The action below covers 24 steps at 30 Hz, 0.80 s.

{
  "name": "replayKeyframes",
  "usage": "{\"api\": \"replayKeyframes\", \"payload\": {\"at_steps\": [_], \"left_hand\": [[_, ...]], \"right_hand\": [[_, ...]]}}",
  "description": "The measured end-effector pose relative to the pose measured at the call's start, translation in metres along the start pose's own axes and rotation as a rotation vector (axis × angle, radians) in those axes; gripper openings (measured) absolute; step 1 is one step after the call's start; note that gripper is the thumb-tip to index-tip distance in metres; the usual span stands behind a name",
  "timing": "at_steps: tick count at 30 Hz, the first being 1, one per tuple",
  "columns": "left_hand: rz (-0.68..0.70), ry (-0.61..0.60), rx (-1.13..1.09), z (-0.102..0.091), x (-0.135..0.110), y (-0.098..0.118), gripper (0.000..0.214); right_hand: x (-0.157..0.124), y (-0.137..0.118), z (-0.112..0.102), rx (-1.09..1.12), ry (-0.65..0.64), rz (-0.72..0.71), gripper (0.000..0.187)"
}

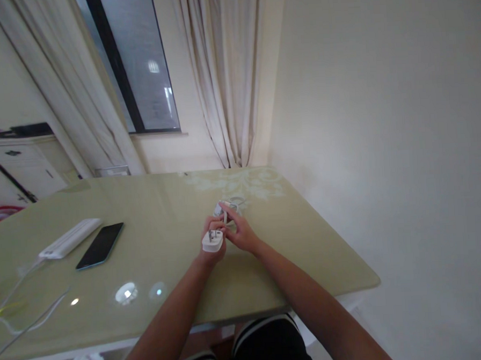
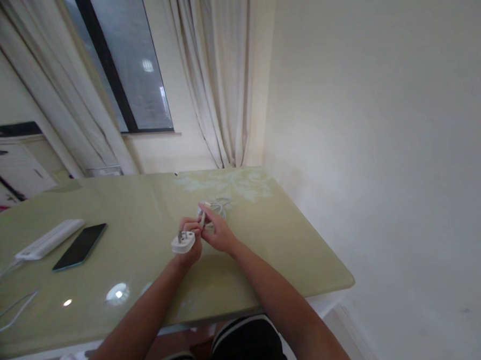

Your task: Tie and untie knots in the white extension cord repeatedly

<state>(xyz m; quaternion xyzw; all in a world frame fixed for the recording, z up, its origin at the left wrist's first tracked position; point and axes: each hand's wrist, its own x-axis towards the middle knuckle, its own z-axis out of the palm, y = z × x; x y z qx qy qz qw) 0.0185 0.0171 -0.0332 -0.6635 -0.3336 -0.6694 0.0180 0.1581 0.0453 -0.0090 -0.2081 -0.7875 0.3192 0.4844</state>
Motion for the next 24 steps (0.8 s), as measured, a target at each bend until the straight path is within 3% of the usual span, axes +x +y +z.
{"api": "replayKeyframes", "payload": {"at_steps": [6,9,13,17,20,24], "left_hand": [[0.154,-0.177,0.045,-0.003,-0.005,0.002,0.014],[0.202,-0.156,0.112,0.003,-0.002,0.009,0.009],[0.239,-0.133,0.146,0.009,0.004,0.011,0.021],[0.154,-0.199,0.183,0.001,0.008,0.003,0.025],[0.023,-0.224,0.236,-0.007,0.01,-0.001,0.039],[-0.01,-0.289,0.163,-0.01,0.013,-0.002,0.059]], "right_hand": [[0.0,0.001,0.002,-0.16,0.113,0.004,0.063],[-0.002,-0.001,0.002,-0.248,0.219,-0.029,0.06],[-0.003,0.003,0.001,-0.297,0.318,-0.06,0.053],[-0.001,0.013,-0.002,-0.325,0.384,-0.075,0.044],[0.001,0.012,-0.005,-0.35,0.36,-0.093,0.038],[0.001,0.007,-0.01,-0.389,0.318,-0.126,0.029]]}}
